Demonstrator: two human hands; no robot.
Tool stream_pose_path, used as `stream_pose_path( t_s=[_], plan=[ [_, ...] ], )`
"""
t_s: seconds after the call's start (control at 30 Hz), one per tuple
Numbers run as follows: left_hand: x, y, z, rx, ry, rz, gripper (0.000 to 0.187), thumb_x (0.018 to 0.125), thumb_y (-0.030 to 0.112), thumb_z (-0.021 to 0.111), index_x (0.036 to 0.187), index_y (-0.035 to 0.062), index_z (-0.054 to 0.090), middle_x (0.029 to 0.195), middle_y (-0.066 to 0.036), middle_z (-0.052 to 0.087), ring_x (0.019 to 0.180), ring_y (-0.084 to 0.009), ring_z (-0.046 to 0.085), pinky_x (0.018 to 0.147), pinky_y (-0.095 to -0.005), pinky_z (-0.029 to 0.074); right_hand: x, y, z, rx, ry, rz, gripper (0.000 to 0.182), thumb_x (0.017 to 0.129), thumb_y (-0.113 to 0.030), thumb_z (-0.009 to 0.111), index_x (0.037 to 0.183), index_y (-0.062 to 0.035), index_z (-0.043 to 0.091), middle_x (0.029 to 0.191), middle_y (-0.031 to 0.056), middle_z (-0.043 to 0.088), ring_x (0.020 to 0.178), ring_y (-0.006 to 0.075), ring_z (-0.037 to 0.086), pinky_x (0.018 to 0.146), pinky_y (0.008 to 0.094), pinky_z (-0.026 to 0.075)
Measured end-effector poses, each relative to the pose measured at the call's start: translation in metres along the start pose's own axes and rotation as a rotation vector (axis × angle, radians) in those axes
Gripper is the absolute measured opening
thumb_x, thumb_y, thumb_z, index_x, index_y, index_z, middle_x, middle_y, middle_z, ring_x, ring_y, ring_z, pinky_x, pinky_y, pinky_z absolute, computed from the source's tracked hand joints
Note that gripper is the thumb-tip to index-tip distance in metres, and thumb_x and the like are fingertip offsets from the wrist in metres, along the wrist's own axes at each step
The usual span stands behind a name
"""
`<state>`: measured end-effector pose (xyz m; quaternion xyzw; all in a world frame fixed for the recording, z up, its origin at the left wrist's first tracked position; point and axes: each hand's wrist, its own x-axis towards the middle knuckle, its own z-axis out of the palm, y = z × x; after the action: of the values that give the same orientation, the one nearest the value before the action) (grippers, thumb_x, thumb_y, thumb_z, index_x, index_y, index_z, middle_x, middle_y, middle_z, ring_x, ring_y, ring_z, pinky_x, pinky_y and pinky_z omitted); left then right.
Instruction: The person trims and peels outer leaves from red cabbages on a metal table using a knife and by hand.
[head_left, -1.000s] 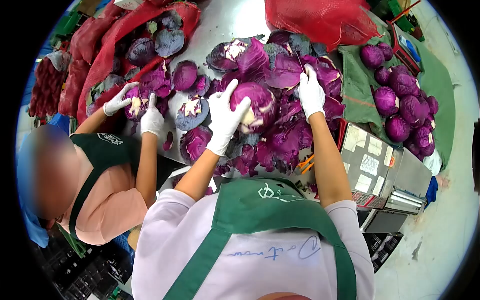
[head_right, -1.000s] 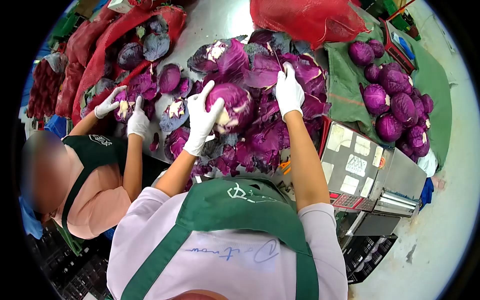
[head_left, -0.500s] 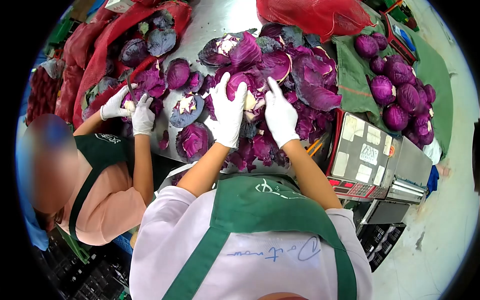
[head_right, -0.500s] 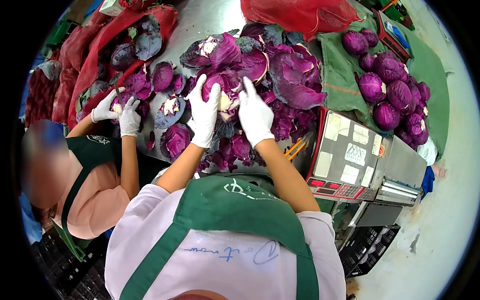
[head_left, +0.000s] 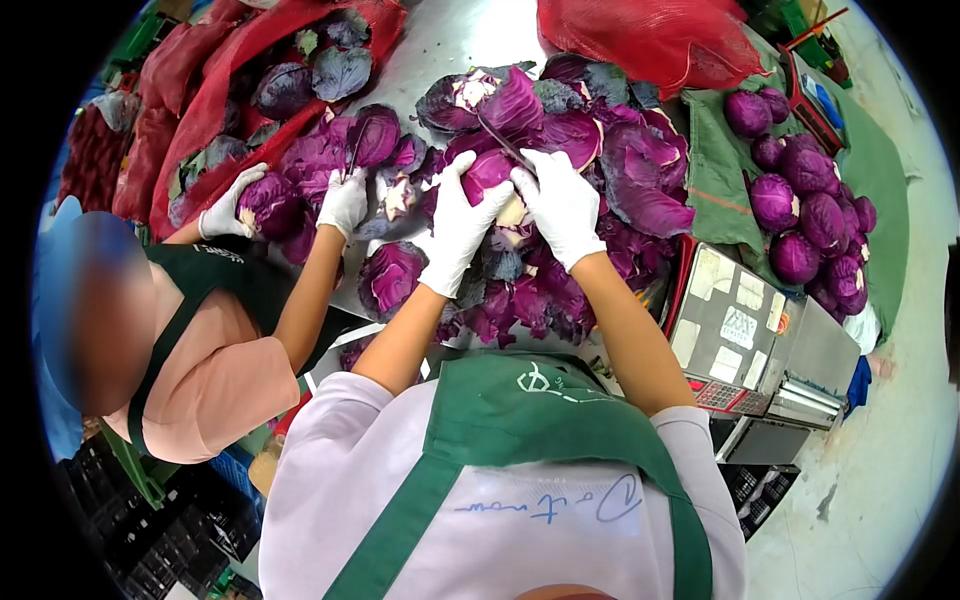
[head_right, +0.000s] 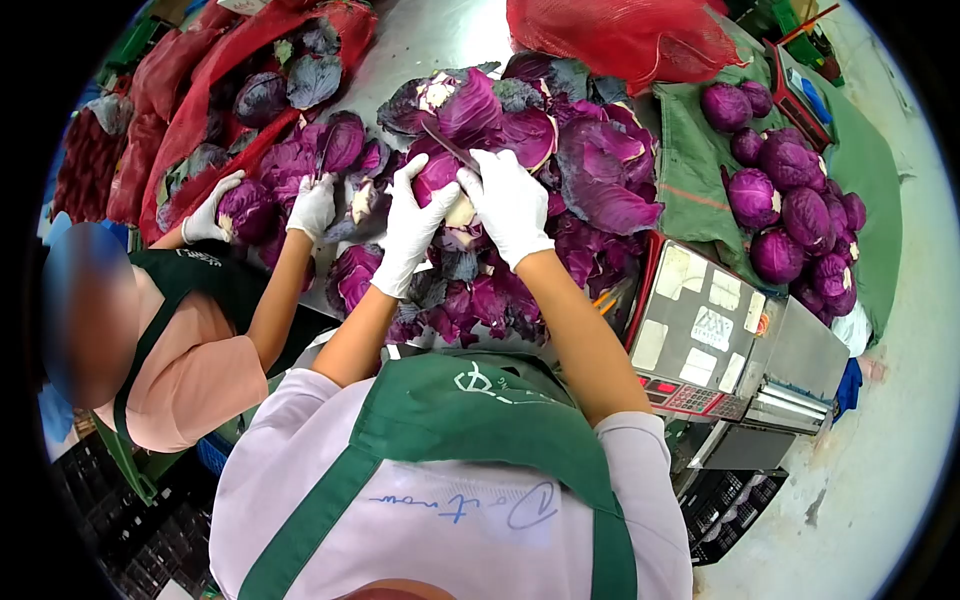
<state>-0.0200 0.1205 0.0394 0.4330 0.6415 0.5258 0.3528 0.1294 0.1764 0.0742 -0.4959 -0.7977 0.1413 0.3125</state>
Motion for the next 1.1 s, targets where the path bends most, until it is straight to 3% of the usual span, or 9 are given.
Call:
stream_pose_path(
  t_s=[0.1, 0.23, 0.33, 0.37, 0.53, 0.7, 0.9, 1.07, 1.1],
  plan=[
    [-0.005, -0.003, -0.006, 0.091, -0.032, 0.089, 0.071, 0.083, 0.026, 0.08, 0.137, 0.0008, 0.043, 0.129, -0.014, 0.051, 0.119, -0.0226, 0.053, 0.104, -0.0347, 0.042, 0.027, 0.02, 0.006, -0.066, 0.143, -0.044, 0.03, 0.098, -0.035, 0.052, 0.086, -0.0096, 0.063, 0.085, 0.0123, 0.066, 0.074, 0.0349, 0.066, 0.067, 0.0446, 0.054],
    [-0.02, -0.013, -0.016, 0.112, -0.059, 0.214, 0.079, 0.079, 0.028, 0.081, 0.142, 0.0021, 0.041, 0.131, -0.014, 0.047, 0.125, -0.0252, 0.045, 0.11, -0.0389, 0.035, 0.06, 0.08, -0.003, -0.281, -0.134, 0.282, 0.036, 0.099, -0.036, 0.045, 0.093, -0.0063, 0.066, 0.096, 0.0187, 0.069, 0.088, 0.0393, 0.067, 0.078, 0.051, 0.052],
    [-0.014, -0.002, -0.025, 0.314, 0.008, 0.097, 0.088, 0.073, 0.04, 0.083, 0.147, 0.0104, 0.044, 0.127, -0.024, 0.044, 0.124, -0.0367, 0.041, 0.11, -0.0452, 0.034, 0.04, 0.081, -0.019, -0.082, -0.009, 0.283, 0.039, 0.099, -0.036, 0.048, 0.123, -0.0077, 0.06, 0.108, 0.0188, 0.068, 0.098, 0.0381, 0.066, 0.086, 0.0495, 0.05],
    [-0.008, -0.003, -0.025, 0.311, 0.014, 0.044, 0.082, 0.074, 0.04, 0.082, 0.142, 0.0075, 0.049, 0.127, -0.026, 0.042, 0.12, -0.0363, 0.042, 0.109, -0.0438, 0.034, 0.035, 0.049, -0.036, -0.137, -0.152, 0.38, 0.045, 0.098, -0.036, 0.05, 0.135, -0.0104, 0.054, 0.113, 0.0174, 0.068, 0.101, 0.0369, 0.066, 0.086, 0.048, 0.051],
    [0.007, -0.011, -0.005, 0.316, 0.161, 0.014, 0.078, 0.077, 0.04, 0.08, 0.139, 0.003, 0.051, 0.134, -0.025, 0.042, 0.125, -0.0338, 0.043, 0.109, -0.0421, 0.035, -0.036, 0.021, -0.004, 0.212, -0.054, 0.21, 0.042, 0.101, -0.041, 0.045, 0.136, -0.0191, 0.056, 0.108, 0.0188, 0.069, 0.09, 0.0385, 0.067, 0.078, 0.0468, 0.053],
    [0.009, -0.007, 0.0, -0.05, 0.072, -0.067, 0.072, 0.084, 0.026, 0.078, 0.14, -0.0032, 0.043, 0.131, -0.017, 0.051, 0.116, -0.0207, 0.055, 0.101, -0.032, 0.045, -0.034, -0.003, -0.007, 0.074, -0.322, 0.401, 0.049, 0.102, -0.044, 0.039, 0.148, -0.026, 0.042, 0.088, 0.0152, 0.07, 0.071, 0.0404, 0.066, 0.062, 0.0511, 0.051],
    [0.011, -0.019, 0.001, -0.083, 0.094, -0.063, 0.079, 0.083, 0.03, 0.079, 0.142, -0.0062, 0.041, 0.136, -0.021, 0.051, 0.123, -0.0256, 0.053, 0.106, -0.0345, 0.041, -0.022, 0.002, 0.005, -0.138, -0.265, 0.245, 0.047, 0.102, -0.042, 0.04, 0.146, -0.0268, 0.045, 0.086, 0.008, 0.071, 0.066, 0.031, 0.067, 0.058, 0.0456, 0.053],
    [-0.008, -0.003, -0.001, -0.034, 0.12, 0.0, 0.077, 0.084, 0.029, 0.078, 0.14, -0.0074, 0.041, 0.136, -0.021, 0.049, 0.126, -0.0272, 0.049, 0.11, -0.036, 0.037, 0.007, 0.047, 0.014, 0.02, -0.267, 0.65, 0.05, 0.102, -0.045, 0.033, 0.143, -0.0207, 0.05, 0.108, 0.0244, 0.068, 0.1, 0.0449, 0.064, 0.087, 0.0549, 0.048],
    [-0.012, -0.006, -0.001, 0.03, 0.137, 0.07, 0.077, 0.084, 0.028, 0.078, 0.141, -0.0073, 0.04, 0.136, -0.02, 0.048, 0.126, -0.0271, 0.048, 0.109, -0.0364, 0.037, 0.008, 0.059, 0.02, -0.018, -0.293, 0.535, 0.05, 0.102, -0.045, 0.034, 0.142, -0.0215, 0.05, 0.107, 0.024, 0.069, 0.1, 0.0444, 0.064, 0.087, 0.0541, 0.048]
  ],
)
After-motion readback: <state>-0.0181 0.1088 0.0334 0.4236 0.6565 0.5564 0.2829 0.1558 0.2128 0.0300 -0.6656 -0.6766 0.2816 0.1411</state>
